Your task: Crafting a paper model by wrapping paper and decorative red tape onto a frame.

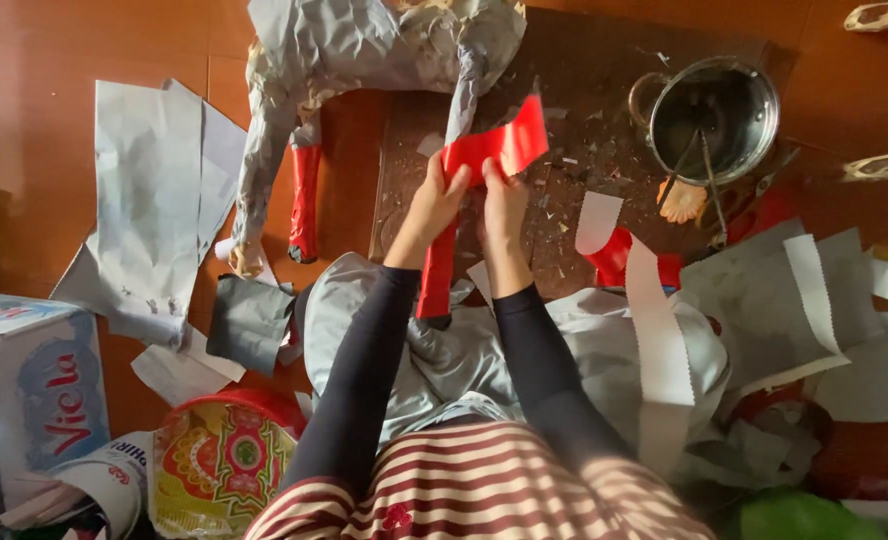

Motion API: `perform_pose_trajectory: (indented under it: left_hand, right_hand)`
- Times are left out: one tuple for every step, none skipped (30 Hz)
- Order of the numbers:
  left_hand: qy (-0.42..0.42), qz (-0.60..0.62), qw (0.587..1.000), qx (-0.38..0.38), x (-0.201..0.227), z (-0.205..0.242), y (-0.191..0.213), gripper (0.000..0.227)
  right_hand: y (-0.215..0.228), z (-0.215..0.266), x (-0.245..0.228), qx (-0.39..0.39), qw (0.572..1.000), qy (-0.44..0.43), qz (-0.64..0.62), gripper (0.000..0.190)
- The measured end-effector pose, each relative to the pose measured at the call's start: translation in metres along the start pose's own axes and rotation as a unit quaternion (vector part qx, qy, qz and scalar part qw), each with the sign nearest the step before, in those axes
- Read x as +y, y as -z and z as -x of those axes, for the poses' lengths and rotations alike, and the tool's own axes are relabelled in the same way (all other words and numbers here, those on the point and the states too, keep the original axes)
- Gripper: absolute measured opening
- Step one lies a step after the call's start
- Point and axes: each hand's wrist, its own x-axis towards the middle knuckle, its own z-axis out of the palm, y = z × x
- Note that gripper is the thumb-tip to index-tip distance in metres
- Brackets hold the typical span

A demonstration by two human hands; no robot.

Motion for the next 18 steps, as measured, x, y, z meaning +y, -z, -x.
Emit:
perform_pose_trajectory:
  left_hand:
    - [0.072, -0.01, 0.997, -0.001, 0.032, 0.004, 0.003, 0.049]
    - [0.145, -0.02, 0.989, -0.004, 0.063, 0.007, 0.006, 0.058]
    - [0.145, -0.019, 0.989, -0.004, 0.061, 0.007, 0.008, 0.058]
    - [0.116, -0.027, 0.993, -0.004, 0.058, 0.006, 0.01, 0.057]
    - [0.087, -0.035, 0.996, -0.003, 0.056, 0.005, 0.012, 0.056]
    - [0.087, -0.034, 0.996, -0.003, 0.062, 0.008, 0.01, 0.056]
    - [0.131, -0.07, 0.989, -0.008, 0.069, 0.005, 0.011, 0.055]
    - [0.175, -0.106, 0.979, -0.014, 0.077, 0.002, 0.011, 0.055]
    - [0.172, -0.105, 0.979, -0.012, 0.071, 0.001, 0.01, 0.055]
    - [0.156, -0.128, 0.979, -0.009, 0.064, 0.0, 0.008, 0.058]
    - [0.142, -0.15, 0.978, -0.007, 0.057, 0.002, 0.006, 0.062]
    - [0.142, -0.148, 0.979, -0.005, 0.047, 0.001, 0.004, 0.062]
    - [0.18, -0.128, 0.975, -0.02, 0.039, 0.0, 0.001, 0.057]
    - [0.218, -0.108, 0.969, -0.036, 0.032, -0.002, -0.002, 0.052]
    - [0.214, -0.108, 0.97, -0.035, 0.033, 0.0, 0.004, 0.052]
    - [0.142, -0.073, 0.984, -0.076, 0.035, 0.002, 0.011, 0.075]
    - [0.07, -0.039, 0.99, -0.118, 0.038, 0.003, 0.017, 0.101]
    - [0.064, -0.04, 0.99, -0.117, 0.059, 0.0, 0.021, 0.101]
  right_hand:
    - [-0.003, 0.003, -0.019, -0.013, 0.974, -0.14, -0.18, 0.024]
    - [-0.006, 0.005, -0.038, -0.021, 0.896, -0.274, -0.35, 0.019]
    - [-0.003, 0.0, -0.023, -0.021, 0.896, -0.274, -0.35, 0.019]
    - [-0.001, -0.005, -0.008, -0.087, 0.879, -0.262, -0.39, 0.022]
    - [0.001, -0.01, 0.007, -0.154, 0.856, -0.248, -0.427, 0.025]
    - [0.008, -0.006, 0.023, -0.154, 0.856, -0.248, -0.426, 0.025]
    - [0.01, -0.007, 0.035, -0.146, 0.925, -0.215, -0.277, 0.029]
    - [0.012, -0.009, 0.048, -0.133, 0.967, -0.178, -0.121, 0.033]
    - [0.011, 0.0, 0.028, -0.135, 0.968, -0.176, -0.12, 0.033]
    - [0.009, 0.009, 0.01, -0.11, 0.991, -0.065, -0.043, 0.04]
    - [0.008, 0.019, -0.008, -0.085, 0.995, 0.047, 0.036, 0.051]
    - [-0.002, 0.005, -0.002, -0.086, 0.994, 0.048, 0.038, 0.051]
    - [-0.012, -0.011, 0.002, -0.14, 0.985, 0.032, 0.097, 0.054]
    - [-0.022, -0.026, 0.006, -0.193, 0.969, 0.015, 0.155, 0.058]
    - [-0.026, -0.039, 0.002, -0.192, 0.969, 0.02, 0.155, 0.058]
    - [-0.03, -0.053, -0.003, -0.262, 0.963, -0.056, 0.026, 0.05]
    - [-0.035, -0.067, -0.01, -0.326, 0.931, -0.131, -0.101, 0.044]
    - [-0.036, -0.07, -0.015, -0.326, 0.931, -0.125, -0.102, 0.044]
